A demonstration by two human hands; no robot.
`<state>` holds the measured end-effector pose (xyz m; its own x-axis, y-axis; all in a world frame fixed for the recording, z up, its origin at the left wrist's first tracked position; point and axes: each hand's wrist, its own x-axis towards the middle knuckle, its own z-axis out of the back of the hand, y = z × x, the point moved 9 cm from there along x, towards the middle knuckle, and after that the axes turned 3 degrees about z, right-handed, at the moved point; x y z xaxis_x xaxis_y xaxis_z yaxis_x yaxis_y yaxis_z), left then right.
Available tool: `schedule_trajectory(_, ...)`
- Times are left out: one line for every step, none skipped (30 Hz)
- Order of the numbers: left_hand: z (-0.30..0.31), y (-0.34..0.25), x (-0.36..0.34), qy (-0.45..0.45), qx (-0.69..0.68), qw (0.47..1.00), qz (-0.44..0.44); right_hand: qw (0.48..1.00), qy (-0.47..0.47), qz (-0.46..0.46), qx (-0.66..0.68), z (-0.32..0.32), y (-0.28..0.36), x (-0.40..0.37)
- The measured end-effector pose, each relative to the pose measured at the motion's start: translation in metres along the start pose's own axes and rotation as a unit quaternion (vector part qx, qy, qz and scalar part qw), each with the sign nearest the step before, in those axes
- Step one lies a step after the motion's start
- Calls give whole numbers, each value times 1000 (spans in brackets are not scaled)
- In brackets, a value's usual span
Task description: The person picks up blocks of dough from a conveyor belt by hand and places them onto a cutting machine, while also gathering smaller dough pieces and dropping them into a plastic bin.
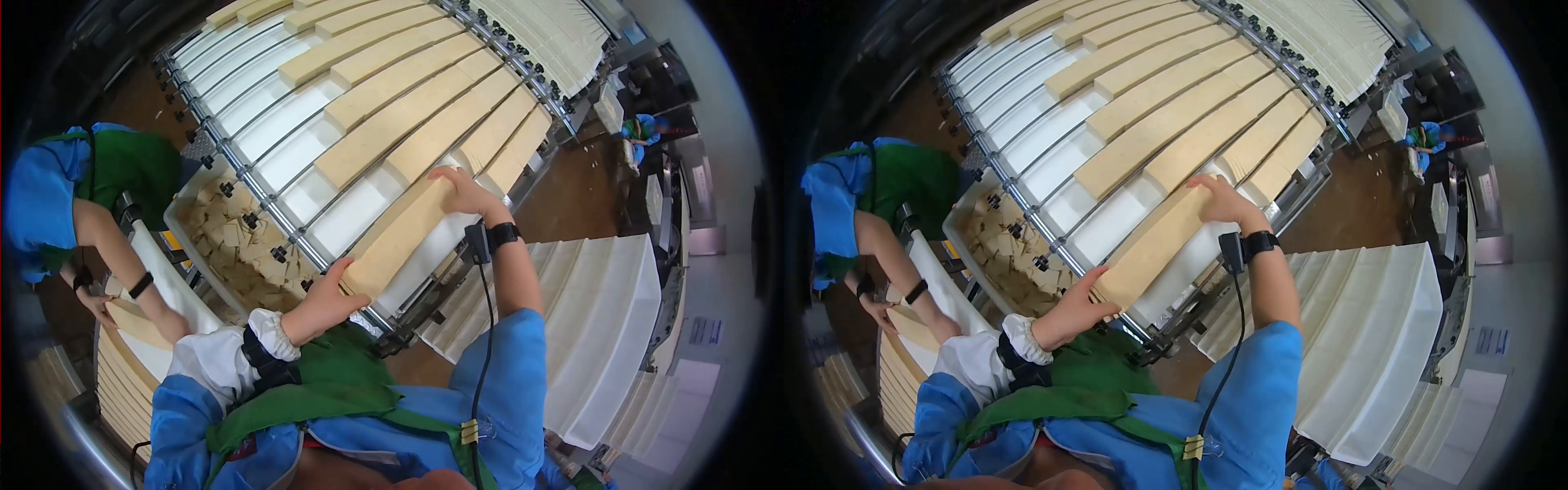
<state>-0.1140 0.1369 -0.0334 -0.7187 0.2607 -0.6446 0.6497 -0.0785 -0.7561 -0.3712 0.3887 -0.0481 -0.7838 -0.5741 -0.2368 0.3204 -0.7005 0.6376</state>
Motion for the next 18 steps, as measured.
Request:
schedule_trajectory(-1,-9,-1,-4,36,999,-8,1000,-9,1,23,4,-7,4)
schedule_trajectory(-2,-15,-1,-8,72,997,-15,999,2,3,46,5,-14,10)
schedule_trajectory(-1,-13,2,-21,87,995,-40,997,14,5,70,5,-14,16)
schedule_trajectory(2,-4,4,-34,103,992,-65,995,26,7,95,2,-13,19)
schedule_trajectory(6,0,5,-46,120,988,-90,997,5,18,74,2,-9,18)
schedule_trajectory(9,5,5,-35,114,991,-65,999,14,-7,43,1,1,13)
schedule_trajectory(13,8,2,-24,107,993,-40,999,24,-33,11,4,19,5)
schedule_trajectory(14,11,0,-12,100,995,-14,998,34,-58,-20,3,25,1)
schedule_trajectory(14,11,-2,-6,85,996,-5,998,36,-50,-32,-1,24,3)
schedule_trajectory(13,10,-3,0,70,998,3,997,38,-42,-46,-4,23,4)
schedule_trajectory(12,10,-2,6,53,999,10,997,39,-33,-59,-6,22,6)
schedule_trajectory(11,11,0,6,47,999,17,997,27,-45,-52,-4,22,6)
schedule_trajectory(11,11,1,6,40,999,23,997,15,-56,-44,-1,23,5)
schedule_trajectory(11,11,3,5,34,999,29,997,3,-68,-37,1,23,4)
schedule_trajectory(11,7,8,-1,52,999,-3,992,-69,-40,-98,11,27,2)
schedule_trajectory(8,7,17,-8,70,997,-36,977,-140,-12,-158,20,32,-4)
schedule_trajectory(5,8,28,-15,87,994,-68,954,-209,17,-216,26,39,-12)
schedule_trajectory(1,11,43,-28,84,990,-109,942,-248,36,-224,29,45,-18)
